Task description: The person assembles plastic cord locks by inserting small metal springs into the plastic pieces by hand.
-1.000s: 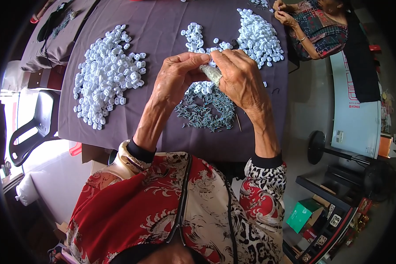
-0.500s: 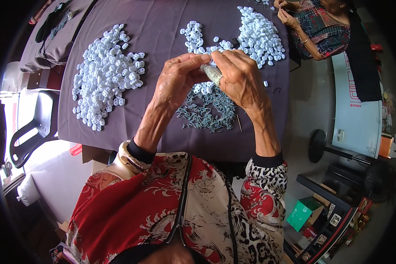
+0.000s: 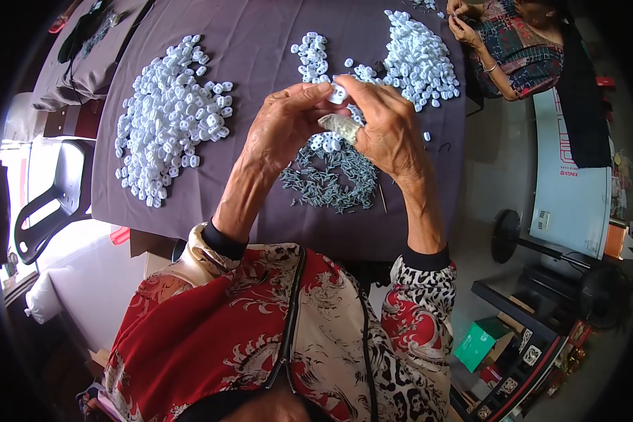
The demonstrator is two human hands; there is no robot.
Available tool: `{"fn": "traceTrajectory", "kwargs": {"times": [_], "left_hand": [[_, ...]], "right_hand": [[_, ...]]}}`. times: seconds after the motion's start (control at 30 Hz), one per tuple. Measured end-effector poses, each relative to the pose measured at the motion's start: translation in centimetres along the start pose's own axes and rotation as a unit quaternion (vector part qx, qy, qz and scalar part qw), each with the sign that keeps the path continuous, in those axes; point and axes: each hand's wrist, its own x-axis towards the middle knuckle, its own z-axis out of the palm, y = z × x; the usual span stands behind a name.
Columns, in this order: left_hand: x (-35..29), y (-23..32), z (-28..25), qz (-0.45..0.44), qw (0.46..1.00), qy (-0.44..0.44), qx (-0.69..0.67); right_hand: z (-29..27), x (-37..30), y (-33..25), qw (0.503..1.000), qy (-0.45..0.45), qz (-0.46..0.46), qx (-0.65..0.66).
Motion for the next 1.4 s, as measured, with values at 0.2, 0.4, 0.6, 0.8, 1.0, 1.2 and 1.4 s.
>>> {"fn": "traceTrajectory", "kwargs": {"times": [0.2,0.4,0.6,0.8,1.0,1.2,1.4], "left_hand": [[0.2,0.9,-1.6,0.041,0.998,-0.011,0.037],[-0.4,3.9,-6.7,0.175,0.947,0.13,0.236],[-2.3,6.6,-12.0,0.268,0.793,0.261,0.481],[-3.3,8.6,-13.9,0.372,0.527,0.32,0.693],[-2.3,3.8,-11.7,0.343,0.628,0.173,0.677],[-0.7,-0.9,-10.2,0.321,0.626,0.071,0.707],[-0.1,-2.5,-10.7,0.293,0.589,0.043,0.752]], "right_hand": [[0.4,-1.0,0.8,0.994,-0.017,0.102,0.046],[5.1,-4.6,3.4,0.983,-0.061,0.164,0.062],[8.3,-4.3,2.9,0.989,-0.09,0.121,-0.007],[11.1,-1.8,2.2,0.988,-0.126,0.08,-0.044],[11.2,-2.1,1.5,0.976,-0.201,0.042,-0.073],[9.1,-4.0,2.5,0.982,-0.166,0.08,-0.04],[9.6,-3.5,3.2,0.989,-0.117,0.086,-0.009]]}}
